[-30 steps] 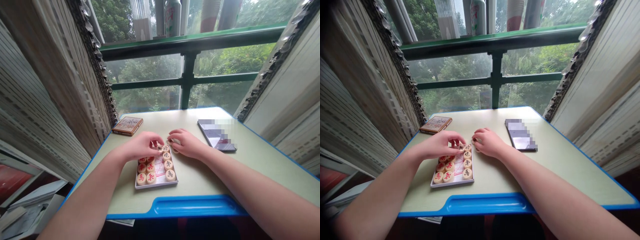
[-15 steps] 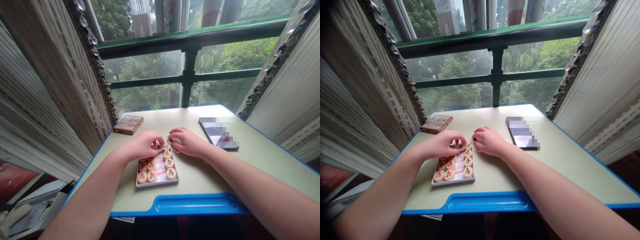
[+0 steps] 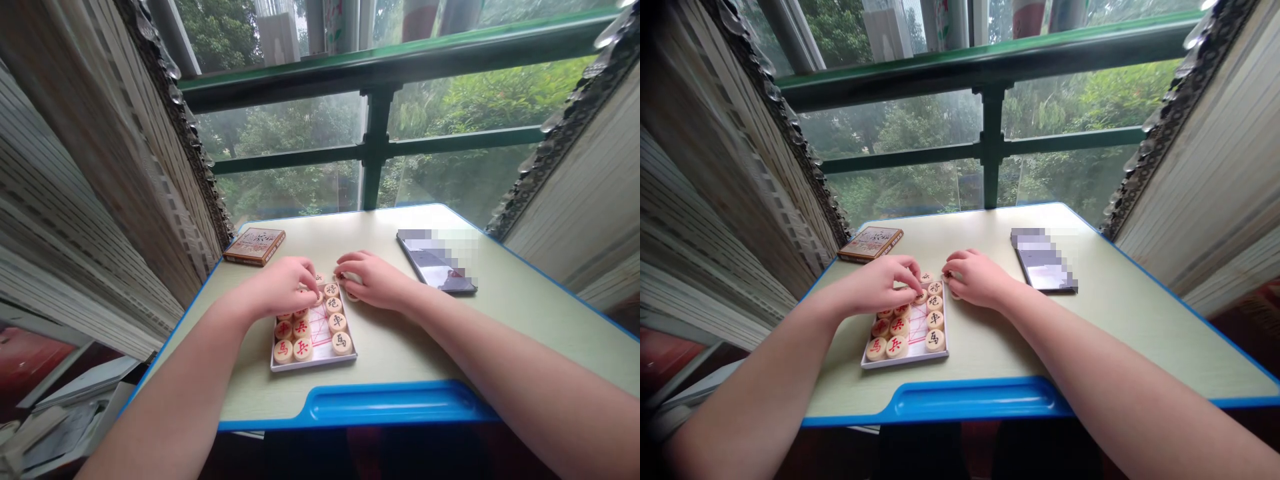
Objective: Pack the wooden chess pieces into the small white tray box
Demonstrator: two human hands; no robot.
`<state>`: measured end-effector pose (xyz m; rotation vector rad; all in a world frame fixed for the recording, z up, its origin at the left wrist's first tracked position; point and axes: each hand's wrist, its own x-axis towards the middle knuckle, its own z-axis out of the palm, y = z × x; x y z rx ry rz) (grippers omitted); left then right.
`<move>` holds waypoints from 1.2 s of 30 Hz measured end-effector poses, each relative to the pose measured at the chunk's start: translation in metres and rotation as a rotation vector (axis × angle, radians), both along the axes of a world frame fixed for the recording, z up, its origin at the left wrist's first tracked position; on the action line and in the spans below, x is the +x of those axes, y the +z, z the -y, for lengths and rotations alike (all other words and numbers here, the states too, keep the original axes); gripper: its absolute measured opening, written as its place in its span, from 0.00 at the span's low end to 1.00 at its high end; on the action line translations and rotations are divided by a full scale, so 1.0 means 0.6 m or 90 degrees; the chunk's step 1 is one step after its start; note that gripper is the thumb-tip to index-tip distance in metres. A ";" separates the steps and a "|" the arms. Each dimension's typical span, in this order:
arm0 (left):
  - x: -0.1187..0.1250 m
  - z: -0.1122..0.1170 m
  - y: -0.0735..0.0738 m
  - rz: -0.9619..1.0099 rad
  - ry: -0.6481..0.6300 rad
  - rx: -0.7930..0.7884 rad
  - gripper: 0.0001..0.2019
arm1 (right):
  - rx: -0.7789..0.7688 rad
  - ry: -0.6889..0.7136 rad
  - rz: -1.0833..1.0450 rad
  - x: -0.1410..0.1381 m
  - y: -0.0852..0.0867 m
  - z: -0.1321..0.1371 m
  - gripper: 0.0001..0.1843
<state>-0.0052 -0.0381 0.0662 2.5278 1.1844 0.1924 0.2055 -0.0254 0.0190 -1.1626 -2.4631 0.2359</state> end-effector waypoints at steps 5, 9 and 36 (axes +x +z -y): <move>-0.007 -0.016 -0.006 0.033 0.085 0.085 0.12 | 0.004 -0.003 -0.005 0.000 -0.002 0.000 0.14; -0.019 -0.033 -0.019 -0.027 0.174 0.079 0.13 | 0.007 -0.006 -0.016 -0.002 -0.005 -0.002 0.15; -0.022 -0.058 -0.053 0.018 0.280 0.022 0.12 | -0.135 -0.327 -0.020 0.034 0.033 -0.009 0.19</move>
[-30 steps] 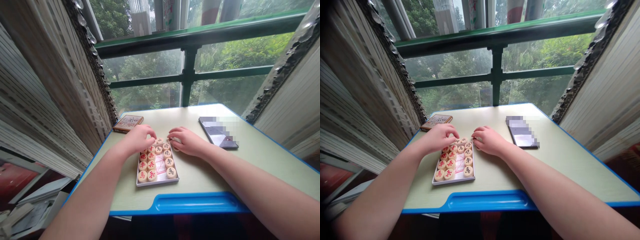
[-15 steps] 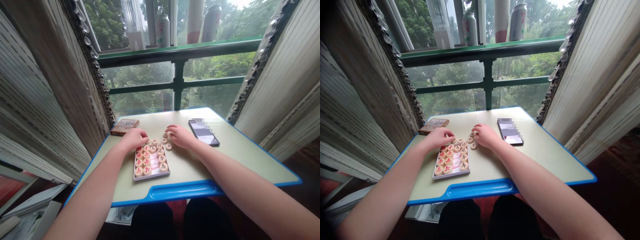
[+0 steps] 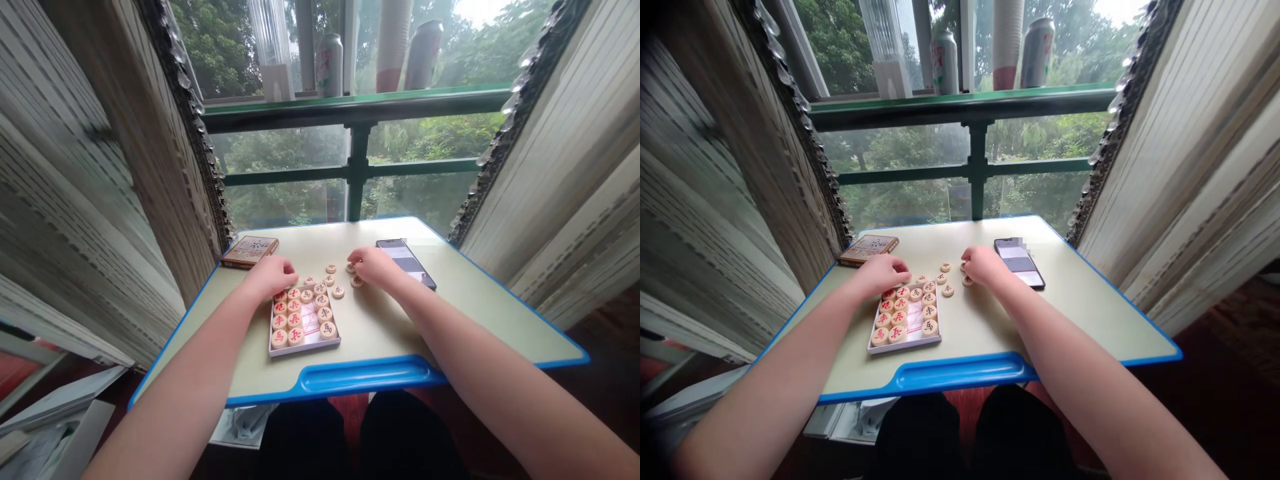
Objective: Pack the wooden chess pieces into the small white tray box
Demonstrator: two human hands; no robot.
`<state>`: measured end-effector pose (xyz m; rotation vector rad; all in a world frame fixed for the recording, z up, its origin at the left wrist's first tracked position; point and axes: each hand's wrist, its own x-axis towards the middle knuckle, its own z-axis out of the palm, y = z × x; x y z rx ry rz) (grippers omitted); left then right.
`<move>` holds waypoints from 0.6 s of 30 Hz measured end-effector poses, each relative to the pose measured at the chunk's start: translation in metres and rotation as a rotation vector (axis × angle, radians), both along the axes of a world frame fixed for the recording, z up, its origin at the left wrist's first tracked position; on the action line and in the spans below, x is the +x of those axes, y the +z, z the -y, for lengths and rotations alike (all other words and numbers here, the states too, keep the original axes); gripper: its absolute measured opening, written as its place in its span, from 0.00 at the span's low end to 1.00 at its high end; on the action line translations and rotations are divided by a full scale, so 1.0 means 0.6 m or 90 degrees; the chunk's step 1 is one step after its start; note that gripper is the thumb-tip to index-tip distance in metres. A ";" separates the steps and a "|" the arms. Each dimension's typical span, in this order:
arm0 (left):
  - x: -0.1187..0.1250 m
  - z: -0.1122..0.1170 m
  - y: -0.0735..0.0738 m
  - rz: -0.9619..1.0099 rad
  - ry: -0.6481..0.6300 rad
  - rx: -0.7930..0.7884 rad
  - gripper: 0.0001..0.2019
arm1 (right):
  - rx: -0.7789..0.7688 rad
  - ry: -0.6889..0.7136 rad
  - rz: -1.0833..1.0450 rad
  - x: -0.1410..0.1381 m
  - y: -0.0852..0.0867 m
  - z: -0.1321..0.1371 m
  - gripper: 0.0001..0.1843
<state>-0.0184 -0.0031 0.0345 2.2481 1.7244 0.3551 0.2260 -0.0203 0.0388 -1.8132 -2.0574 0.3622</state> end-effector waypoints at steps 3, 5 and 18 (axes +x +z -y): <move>0.003 0.002 0.004 0.009 -0.012 0.007 0.13 | -0.048 0.028 -0.020 0.003 0.003 -0.001 0.18; 0.006 0.005 0.009 -0.011 0.008 0.012 0.17 | -0.048 0.028 -0.033 0.002 0.003 -0.001 0.17; -0.001 0.003 0.010 -0.004 0.035 0.043 0.10 | -0.070 0.044 -0.035 -0.019 0.002 0.012 0.13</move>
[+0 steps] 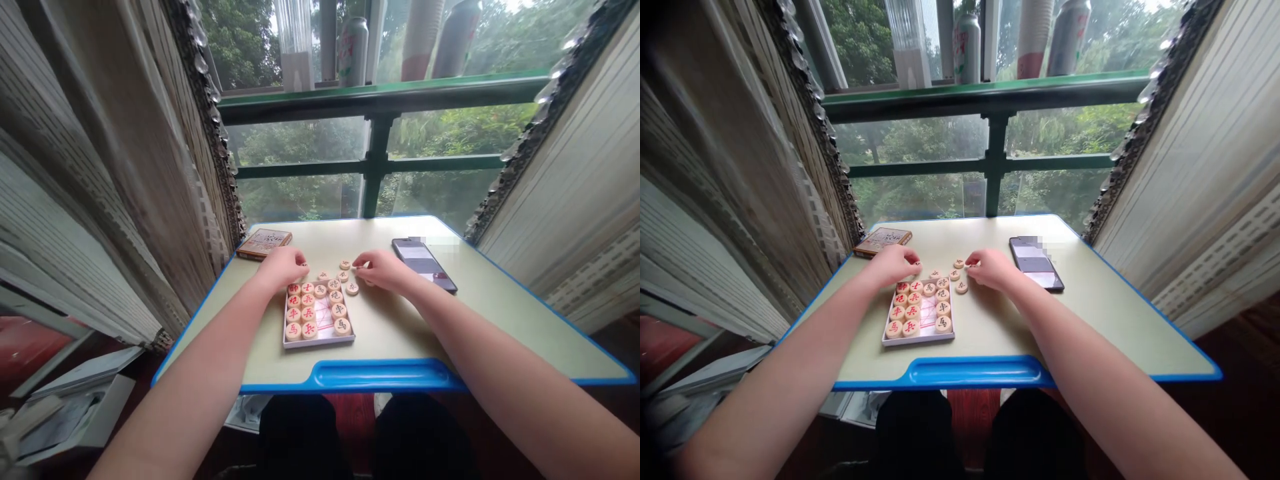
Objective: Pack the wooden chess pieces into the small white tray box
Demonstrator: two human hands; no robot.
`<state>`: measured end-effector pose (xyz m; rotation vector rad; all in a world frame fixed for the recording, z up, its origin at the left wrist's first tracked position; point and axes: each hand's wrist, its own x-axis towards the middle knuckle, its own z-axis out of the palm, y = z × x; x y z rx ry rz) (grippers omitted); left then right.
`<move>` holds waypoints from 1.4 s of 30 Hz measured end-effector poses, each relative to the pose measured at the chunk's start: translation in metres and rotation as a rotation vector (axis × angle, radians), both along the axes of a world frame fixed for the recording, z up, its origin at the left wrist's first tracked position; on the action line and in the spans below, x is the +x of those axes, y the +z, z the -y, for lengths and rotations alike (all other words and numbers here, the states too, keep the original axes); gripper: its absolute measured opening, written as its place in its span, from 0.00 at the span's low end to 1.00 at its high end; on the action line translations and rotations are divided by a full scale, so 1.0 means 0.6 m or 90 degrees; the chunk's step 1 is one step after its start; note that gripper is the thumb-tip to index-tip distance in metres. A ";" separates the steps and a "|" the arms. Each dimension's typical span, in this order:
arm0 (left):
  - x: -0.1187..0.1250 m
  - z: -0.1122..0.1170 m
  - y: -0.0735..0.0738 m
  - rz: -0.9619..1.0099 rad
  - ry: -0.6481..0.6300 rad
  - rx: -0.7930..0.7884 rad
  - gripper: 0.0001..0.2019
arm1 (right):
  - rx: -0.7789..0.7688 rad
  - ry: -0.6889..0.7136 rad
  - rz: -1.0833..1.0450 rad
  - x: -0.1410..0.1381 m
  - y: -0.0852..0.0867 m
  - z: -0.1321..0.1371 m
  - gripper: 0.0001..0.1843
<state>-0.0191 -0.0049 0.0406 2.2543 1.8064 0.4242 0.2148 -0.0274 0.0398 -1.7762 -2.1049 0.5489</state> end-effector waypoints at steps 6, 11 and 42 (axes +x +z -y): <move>0.012 0.022 0.018 0.175 -0.115 0.053 0.10 | 0.110 -0.012 0.023 0.008 -0.006 -0.003 0.12; 0.035 0.044 0.022 0.285 -0.225 0.123 0.15 | 0.172 0.056 -0.108 -0.012 0.008 0.021 0.16; 0.023 0.056 0.033 0.065 -0.205 -0.074 0.20 | 0.063 0.132 -0.403 -0.034 0.001 0.035 0.23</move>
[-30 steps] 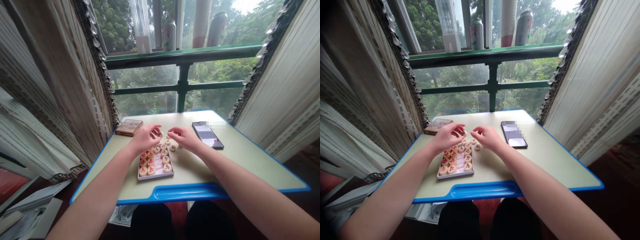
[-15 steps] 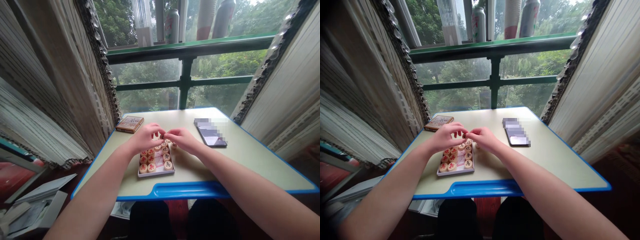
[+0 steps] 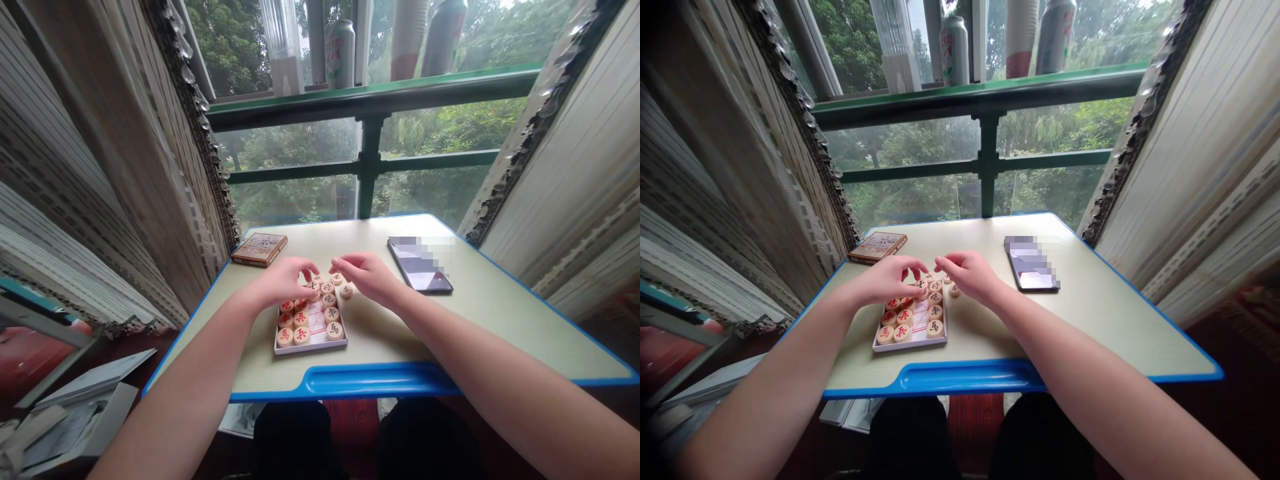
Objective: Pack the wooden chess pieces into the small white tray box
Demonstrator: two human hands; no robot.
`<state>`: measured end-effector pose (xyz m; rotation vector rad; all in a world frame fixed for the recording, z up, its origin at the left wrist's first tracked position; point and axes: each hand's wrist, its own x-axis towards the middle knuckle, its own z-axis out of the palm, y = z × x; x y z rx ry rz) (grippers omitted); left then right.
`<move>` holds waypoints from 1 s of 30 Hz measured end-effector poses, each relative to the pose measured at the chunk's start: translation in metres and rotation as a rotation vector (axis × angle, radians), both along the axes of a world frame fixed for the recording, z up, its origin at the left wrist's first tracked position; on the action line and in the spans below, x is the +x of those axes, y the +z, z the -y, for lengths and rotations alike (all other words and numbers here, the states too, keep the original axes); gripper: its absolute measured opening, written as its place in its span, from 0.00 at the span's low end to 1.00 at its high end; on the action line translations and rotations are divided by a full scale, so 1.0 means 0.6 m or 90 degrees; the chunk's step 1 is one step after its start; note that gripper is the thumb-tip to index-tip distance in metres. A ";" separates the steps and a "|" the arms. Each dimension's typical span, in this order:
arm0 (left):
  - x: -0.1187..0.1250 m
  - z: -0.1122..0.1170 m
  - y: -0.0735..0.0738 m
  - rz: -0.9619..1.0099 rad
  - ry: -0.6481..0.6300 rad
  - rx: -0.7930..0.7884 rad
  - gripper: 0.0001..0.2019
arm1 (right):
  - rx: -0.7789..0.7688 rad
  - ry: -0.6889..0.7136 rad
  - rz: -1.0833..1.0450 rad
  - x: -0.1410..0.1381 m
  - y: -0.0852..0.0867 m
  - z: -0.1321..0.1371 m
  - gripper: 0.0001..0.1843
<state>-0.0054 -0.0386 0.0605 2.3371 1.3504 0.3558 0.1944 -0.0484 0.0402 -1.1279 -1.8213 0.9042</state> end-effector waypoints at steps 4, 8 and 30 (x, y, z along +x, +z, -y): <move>0.003 -0.001 -0.003 -0.007 -0.014 -0.003 0.20 | -0.004 -0.003 0.004 0.000 0.001 0.002 0.21; 0.003 0.001 0.000 -0.013 -0.023 -0.008 0.20 | 0.002 -0.008 -0.001 0.002 0.005 0.003 0.20; 0.002 -0.002 -0.002 -0.007 -0.032 0.009 0.16 | 0.039 -0.070 -0.091 0.017 0.017 -0.003 0.25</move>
